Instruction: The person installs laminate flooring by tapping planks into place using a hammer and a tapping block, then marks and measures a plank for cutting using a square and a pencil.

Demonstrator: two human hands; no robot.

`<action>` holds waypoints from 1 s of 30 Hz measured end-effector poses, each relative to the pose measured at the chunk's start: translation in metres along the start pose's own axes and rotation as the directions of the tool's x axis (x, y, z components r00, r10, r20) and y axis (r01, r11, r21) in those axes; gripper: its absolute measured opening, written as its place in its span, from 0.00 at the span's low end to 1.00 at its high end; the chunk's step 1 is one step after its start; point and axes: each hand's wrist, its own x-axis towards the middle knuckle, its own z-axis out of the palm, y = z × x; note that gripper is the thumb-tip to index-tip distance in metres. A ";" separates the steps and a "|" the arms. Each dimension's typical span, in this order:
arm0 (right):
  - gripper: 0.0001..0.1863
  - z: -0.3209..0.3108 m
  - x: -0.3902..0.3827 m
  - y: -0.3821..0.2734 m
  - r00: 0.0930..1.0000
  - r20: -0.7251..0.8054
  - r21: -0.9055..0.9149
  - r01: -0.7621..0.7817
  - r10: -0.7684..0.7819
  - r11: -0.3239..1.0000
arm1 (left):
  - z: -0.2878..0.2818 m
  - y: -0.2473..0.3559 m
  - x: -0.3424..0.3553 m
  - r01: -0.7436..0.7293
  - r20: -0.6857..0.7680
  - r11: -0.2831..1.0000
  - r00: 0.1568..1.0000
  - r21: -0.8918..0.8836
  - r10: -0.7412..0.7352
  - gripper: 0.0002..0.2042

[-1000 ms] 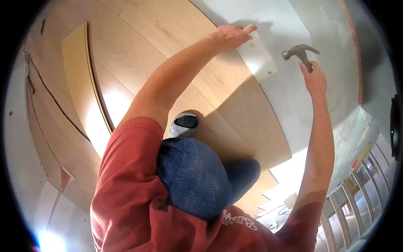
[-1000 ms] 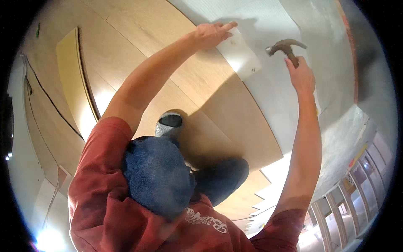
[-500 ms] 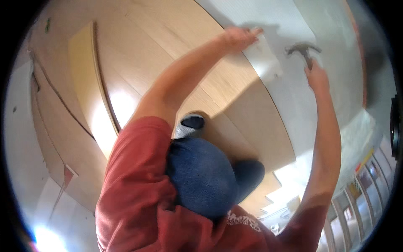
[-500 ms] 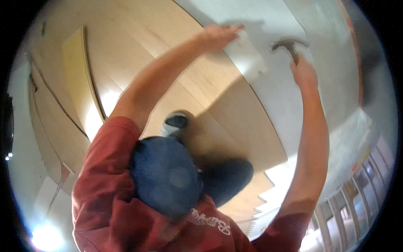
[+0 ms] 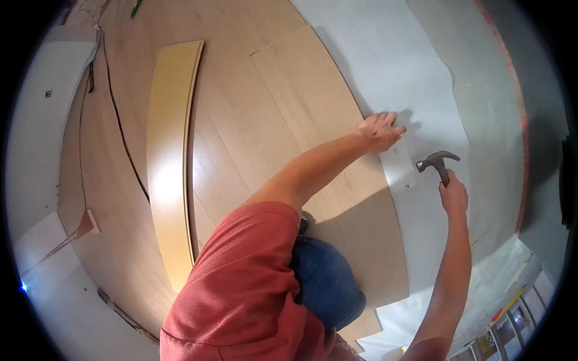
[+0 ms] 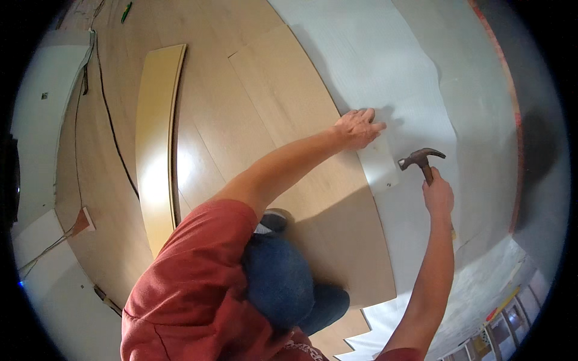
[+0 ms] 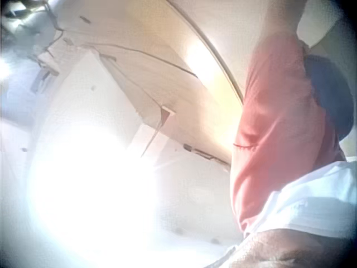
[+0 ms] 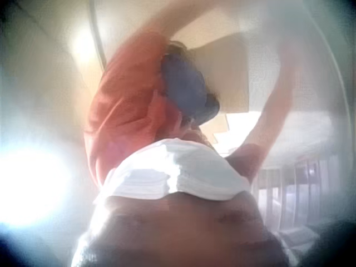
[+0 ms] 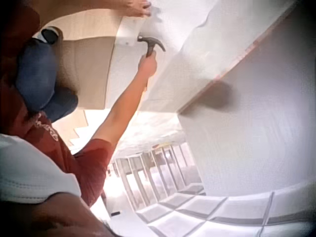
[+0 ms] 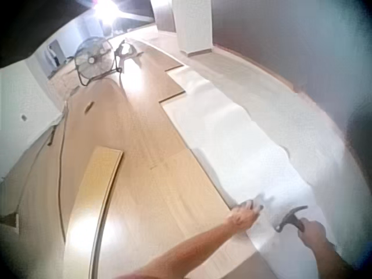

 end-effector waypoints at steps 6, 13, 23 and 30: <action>0.25 0.029 0.017 0.015 1.000 -0.027 0.046 -0.008 0.009 0.999 | 0.013 -0.001 0.004 -0.114 -0.114 0.989 0.986 0.095 0.125 0.15; 0.25 0.023 0.024 0.005 0.998 -0.060 0.132 0.013 -0.005 0.991 | 0.019 -0.008 0.002 -0.125 -0.099 0.980 0.985 0.152 0.141 0.18; 0.19 0.048 -0.003 0.045 0.999 -0.041 0.243 0.043 -0.034 0.969 | 0.043 -0.012 0.011 -0.290 -0.338 0.884 0.844 0.366 0.417 0.25; 0.15 0.086 -0.097 0.173 0.978 0.048 0.159 -0.209 0.204 0.965 | 0.087 0.128 0.005 -0.415 0.226 0.886 0.902 0.209 0.369 0.37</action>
